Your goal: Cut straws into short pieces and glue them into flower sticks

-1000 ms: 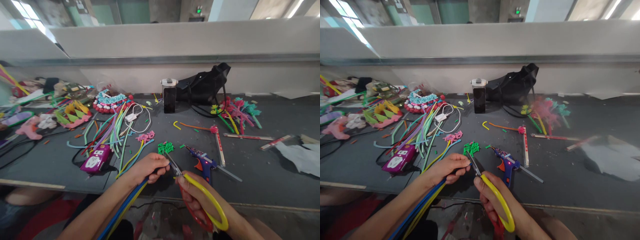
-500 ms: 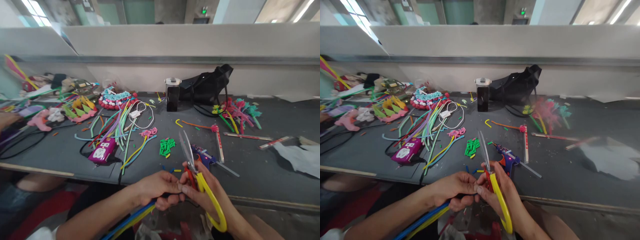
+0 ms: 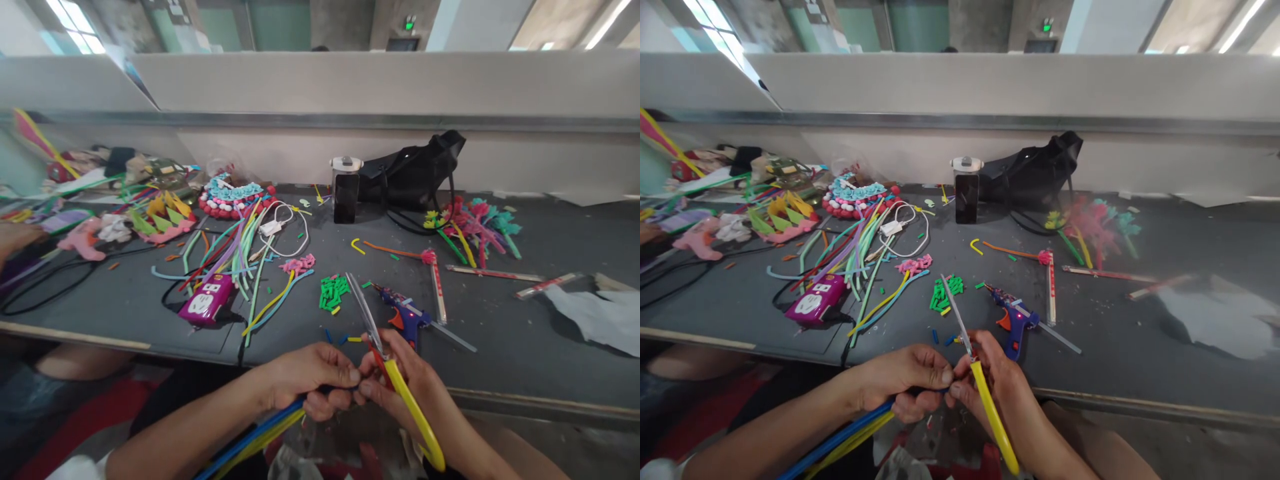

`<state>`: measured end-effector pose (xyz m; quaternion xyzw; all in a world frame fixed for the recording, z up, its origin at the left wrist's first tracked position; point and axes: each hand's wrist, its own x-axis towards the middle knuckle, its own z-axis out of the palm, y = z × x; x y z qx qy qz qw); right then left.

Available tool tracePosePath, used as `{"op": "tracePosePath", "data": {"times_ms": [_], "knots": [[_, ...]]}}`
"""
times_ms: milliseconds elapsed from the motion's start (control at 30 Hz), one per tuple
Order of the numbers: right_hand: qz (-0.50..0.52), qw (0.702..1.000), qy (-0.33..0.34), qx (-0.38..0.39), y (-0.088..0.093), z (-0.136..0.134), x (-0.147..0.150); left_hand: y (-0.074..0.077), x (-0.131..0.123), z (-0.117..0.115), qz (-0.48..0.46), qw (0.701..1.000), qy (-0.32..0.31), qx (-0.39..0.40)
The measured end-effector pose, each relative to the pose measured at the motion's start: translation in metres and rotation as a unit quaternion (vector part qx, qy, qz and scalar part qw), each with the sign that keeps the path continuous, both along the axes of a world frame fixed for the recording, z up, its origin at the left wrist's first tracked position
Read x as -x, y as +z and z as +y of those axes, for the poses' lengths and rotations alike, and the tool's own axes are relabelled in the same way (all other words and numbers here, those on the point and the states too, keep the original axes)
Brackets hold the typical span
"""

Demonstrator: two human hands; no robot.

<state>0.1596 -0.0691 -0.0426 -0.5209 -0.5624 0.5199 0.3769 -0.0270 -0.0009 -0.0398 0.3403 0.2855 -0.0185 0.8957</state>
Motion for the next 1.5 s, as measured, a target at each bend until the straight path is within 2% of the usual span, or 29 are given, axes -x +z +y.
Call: {"op": "tracePosePath", "data": {"times_ms": [167, 333, 467, 533, 633, 733, 833, 967, 1133, 1367, 1500], "knots": [[0.014, 1.000, 0.021, 0.018, -0.001, -0.003, 0.003, -0.001, 0.001, -0.001, 0.016, 1.000, -0.010, -0.010], [-0.009, 0.999, -0.048, -0.001, -0.003, -0.001, 0.005, 0.003, 0.006, 0.002, 0.023, 0.998, -0.017, -0.064], [0.000, 0.996, -0.078, 0.039, 0.001, 0.002, 0.003, 0.008, 0.009, 0.003, 0.048, 0.991, -0.015, -0.122], [0.027, 0.993, -0.090, 0.065, 0.003, 0.002, 0.002, 0.011, 0.010, 0.004, 0.067, 0.986, 0.013, -0.154], [0.092, 0.988, -0.091, 0.080, 0.000, 0.001, 0.000, 0.015, 0.013, 0.009, 0.091, 0.971, 0.102, -0.197], [0.151, 0.979, -0.046, 0.128, -0.014, -0.004, 0.004, 0.018, 0.016, 0.015, 0.090, 0.957, 0.179, -0.209], [0.134, 0.978, 0.004, 0.160, -0.029, -0.013, 0.012, 0.019, 0.018, 0.018, 0.070, 0.955, 0.198, -0.211], [0.066, 0.994, 0.011, 0.088, -0.038, -0.019, 0.021, 0.017, 0.017, 0.017, 0.075, 0.958, 0.175, -0.214], [-0.041, 0.999, 0.001, 0.005, -0.035, -0.013, 0.025, 0.014, 0.016, 0.015, 0.089, 0.961, 0.134, -0.223], [-0.062, 0.997, -0.033, -0.041, -0.022, -0.012, 0.031, 0.013, 0.014, 0.016, 0.092, 0.963, 0.129, -0.219], [-0.079, 0.993, -0.066, -0.051, -0.024, -0.012, 0.033, 0.011, 0.013, 0.019, 0.087, 0.965, 0.128, -0.210]]}}
